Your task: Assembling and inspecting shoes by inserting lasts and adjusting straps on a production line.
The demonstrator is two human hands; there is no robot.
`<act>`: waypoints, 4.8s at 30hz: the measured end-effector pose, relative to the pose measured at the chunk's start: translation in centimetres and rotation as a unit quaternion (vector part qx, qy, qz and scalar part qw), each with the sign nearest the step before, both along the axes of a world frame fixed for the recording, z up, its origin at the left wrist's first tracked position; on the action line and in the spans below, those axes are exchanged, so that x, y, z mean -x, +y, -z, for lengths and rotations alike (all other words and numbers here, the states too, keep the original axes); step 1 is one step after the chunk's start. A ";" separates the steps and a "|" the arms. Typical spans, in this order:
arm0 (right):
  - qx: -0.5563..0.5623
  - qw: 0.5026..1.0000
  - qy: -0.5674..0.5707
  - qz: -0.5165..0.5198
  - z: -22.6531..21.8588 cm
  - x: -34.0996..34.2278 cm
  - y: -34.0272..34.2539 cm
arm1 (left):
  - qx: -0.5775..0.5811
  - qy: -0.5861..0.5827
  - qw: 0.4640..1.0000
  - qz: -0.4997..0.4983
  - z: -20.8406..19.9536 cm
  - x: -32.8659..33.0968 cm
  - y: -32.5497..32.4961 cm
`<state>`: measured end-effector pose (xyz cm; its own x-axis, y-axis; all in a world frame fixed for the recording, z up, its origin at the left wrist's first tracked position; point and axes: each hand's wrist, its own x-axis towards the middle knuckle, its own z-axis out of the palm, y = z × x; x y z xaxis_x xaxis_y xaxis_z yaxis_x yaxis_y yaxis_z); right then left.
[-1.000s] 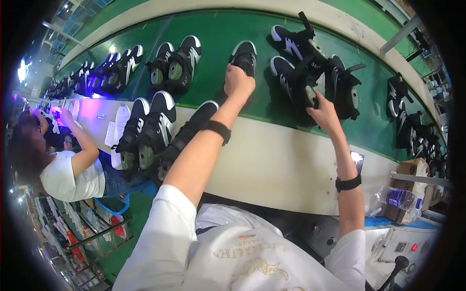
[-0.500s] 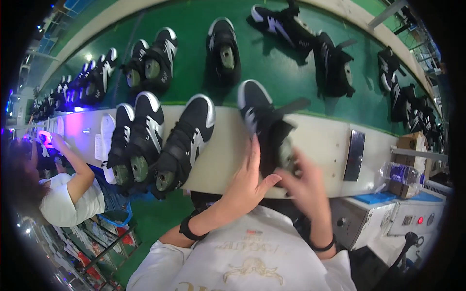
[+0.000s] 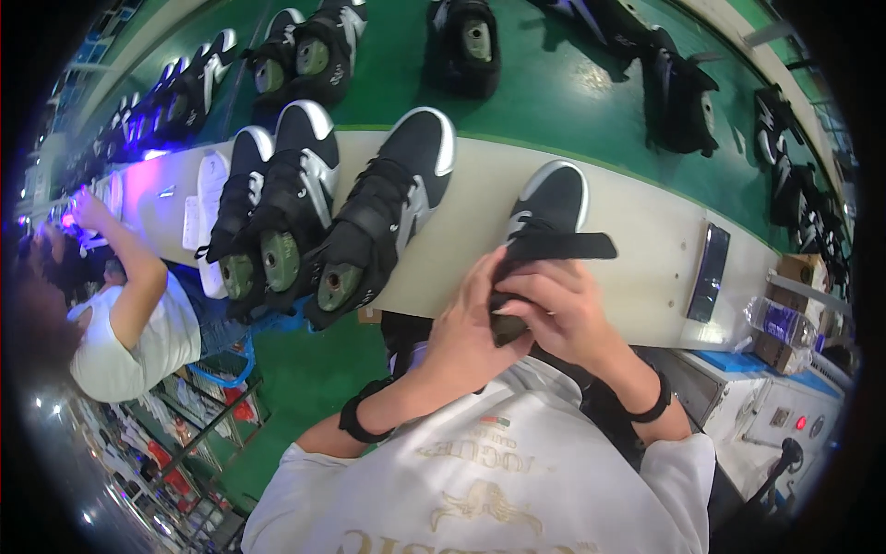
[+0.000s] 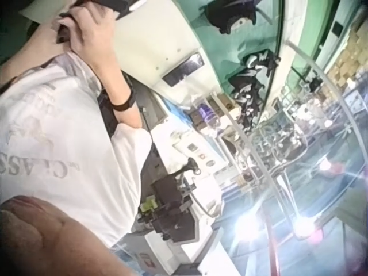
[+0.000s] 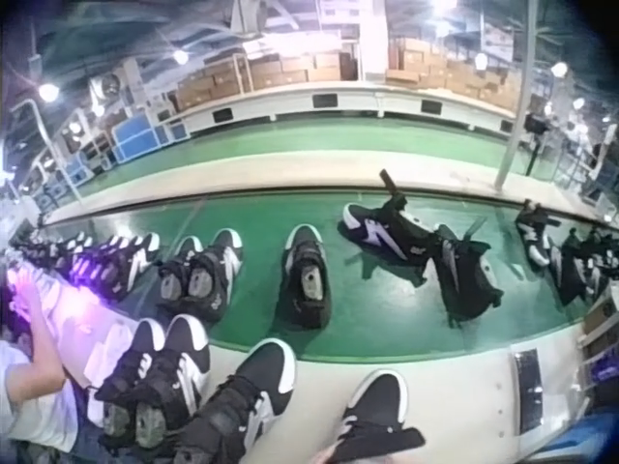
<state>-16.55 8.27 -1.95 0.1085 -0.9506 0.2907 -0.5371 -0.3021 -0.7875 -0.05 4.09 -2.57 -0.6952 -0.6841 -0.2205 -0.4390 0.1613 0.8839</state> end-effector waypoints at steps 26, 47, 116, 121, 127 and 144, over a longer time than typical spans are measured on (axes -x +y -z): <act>0.075 0.963 0.060 0.253 2.3 -0.3 5.0 | 0.144 0.093 0.985 0.023 -2.4 0.1 -0.6; -0.563 0.693 -0.435 0.117 1.1 -0.5 5.5 | 0.297 0.043 0.954 -0.030 -0.9 0.3 -0.5; -0.117 0.988 0.092 0.037 -4.0 2.9 2.0 | 0.036 -0.022 0.984 0.174 -0.2 -1.4 -1.3; -0.047 0.998 0.027 0.015 -3.0 0.5 0.6 | -0.007 0.035 0.989 0.140 1.7 -0.3 -1.0; -0.087 0.925 -0.314 0.195 -0.7 -1.9 2.1 | 0.012 0.022 0.998 0.055 1.3 2.2 -0.5; -0.086 0.889 -0.164 0.418 0.9 -3.2 5.5 | -0.087 0.180 0.972 0.121 1.9 1.3 -4.7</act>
